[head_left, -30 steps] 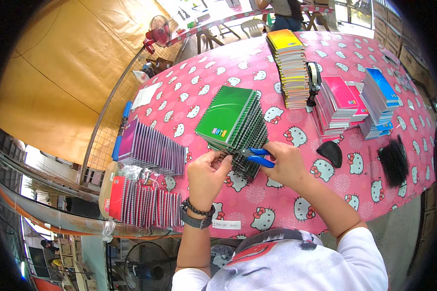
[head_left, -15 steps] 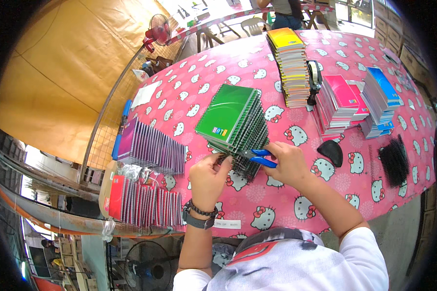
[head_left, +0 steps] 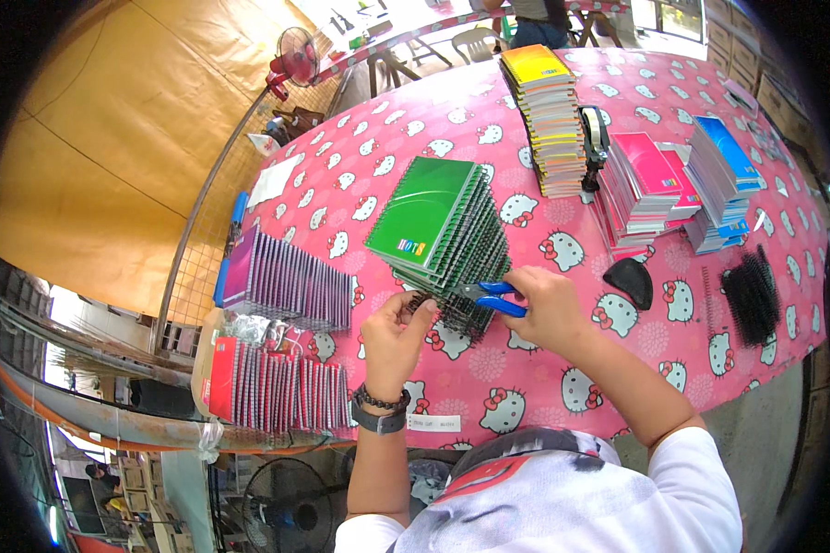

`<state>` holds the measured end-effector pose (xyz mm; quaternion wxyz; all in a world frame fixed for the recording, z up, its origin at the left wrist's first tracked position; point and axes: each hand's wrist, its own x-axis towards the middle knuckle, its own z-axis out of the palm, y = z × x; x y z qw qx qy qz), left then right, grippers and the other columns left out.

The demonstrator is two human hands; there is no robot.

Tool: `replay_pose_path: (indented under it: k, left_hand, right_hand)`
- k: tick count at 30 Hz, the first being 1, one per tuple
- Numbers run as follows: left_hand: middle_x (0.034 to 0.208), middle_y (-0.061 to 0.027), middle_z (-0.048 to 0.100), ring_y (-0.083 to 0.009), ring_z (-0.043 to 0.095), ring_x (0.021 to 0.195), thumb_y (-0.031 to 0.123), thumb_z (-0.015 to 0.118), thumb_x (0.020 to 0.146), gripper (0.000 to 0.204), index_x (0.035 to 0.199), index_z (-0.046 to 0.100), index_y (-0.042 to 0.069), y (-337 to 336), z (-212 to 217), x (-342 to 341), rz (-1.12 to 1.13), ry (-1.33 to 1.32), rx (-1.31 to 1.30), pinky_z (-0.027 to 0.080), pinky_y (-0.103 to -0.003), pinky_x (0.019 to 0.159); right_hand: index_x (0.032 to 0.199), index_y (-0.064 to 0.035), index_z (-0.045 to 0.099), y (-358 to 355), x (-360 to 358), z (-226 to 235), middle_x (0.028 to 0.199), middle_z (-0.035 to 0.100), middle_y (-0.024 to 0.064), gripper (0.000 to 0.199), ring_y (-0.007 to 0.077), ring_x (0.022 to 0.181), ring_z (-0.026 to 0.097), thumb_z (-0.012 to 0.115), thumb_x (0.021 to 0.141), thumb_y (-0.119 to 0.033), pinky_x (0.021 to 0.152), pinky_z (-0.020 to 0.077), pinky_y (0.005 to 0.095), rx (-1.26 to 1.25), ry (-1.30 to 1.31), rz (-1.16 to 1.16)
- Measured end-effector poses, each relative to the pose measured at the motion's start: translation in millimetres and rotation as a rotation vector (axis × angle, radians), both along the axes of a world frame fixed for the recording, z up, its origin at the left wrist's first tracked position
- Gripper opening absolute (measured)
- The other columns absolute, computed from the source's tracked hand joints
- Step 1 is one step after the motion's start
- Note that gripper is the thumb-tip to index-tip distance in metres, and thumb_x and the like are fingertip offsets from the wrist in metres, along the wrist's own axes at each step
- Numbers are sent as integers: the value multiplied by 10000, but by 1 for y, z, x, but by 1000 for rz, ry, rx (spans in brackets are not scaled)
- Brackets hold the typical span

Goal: The person uses blue shears to trim excess spiral binding material from a stack of green notebooks. The person handles one stack at a time on a table, aligning the notebooks and then cutting the plastic coil ends.

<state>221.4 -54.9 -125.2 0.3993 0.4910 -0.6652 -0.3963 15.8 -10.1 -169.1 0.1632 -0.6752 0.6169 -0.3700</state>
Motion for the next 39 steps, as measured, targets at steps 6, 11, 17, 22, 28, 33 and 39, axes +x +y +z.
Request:
replay_pose_path:
  k: [6,11,17,22,28,33,39]
  left_hand:
    - [597,14,547,-26,430,512,147,686,763,240,899,621,-39,4,-1,-4,-48,-29,91,340,-183,456]
    - [642,-2,580,-27,459,529,145,683,766,260,934,604,-38,4,3,-5,-37,-169,63,356,-185,456]
    - [729,-15,585,-47,498,576,104,665,775,205,897,564,-27,2,-8,-2,-27,269,216,399,-201,494]
    - [737,-13,567,-67,516,627,76,667,763,216,906,533,-14,3,-28,-9,-78,183,93,429,-212,556]
    - [713,-3,551,-63,500,599,66,657,766,225,937,523,6,3,-28,-7,-51,177,144,422,-197,536]
    - [668,8,525,-45,473,550,67,636,782,211,958,535,8,5,-28,-2,-55,402,307,386,-178,478]
    - [714,2,539,-52,476,544,59,625,785,194,954,548,2,1,-30,0,-91,281,279,383,-185,475]
  right_hand:
    - [861,-51,572,0,0,5,719,555,94,336,282,706,565,708,569,-146,643,448,380,-381,187,-40]
    - [869,-57,570,2,-1,2,757,563,100,327,286,737,562,701,594,-174,661,447,400,-82,88,39]
    - [896,-54,571,4,-6,0,805,569,98,367,282,793,561,717,588,-191,691,445,401,-206,105,11]
    - [860,-38,566,1,-1,-2,742,545,109,326,287,762,560,697,579,-140,672,436,385,-308,159,13]
    - [912,-51,572,2,-2,-10,814,565,93,400,277,817,560,724,568,-187,702,440,398,-3,73,57]
    - [868,-54,566,1,-2,-7,749,560,92,349,284,757,568,709,571,-169,663,450,399,-314,177,-13]
    - [839,-53,567,1,4,-9,729,560,92,312,286,736,569,704,584,-169,647,454,392,-122,127,53]
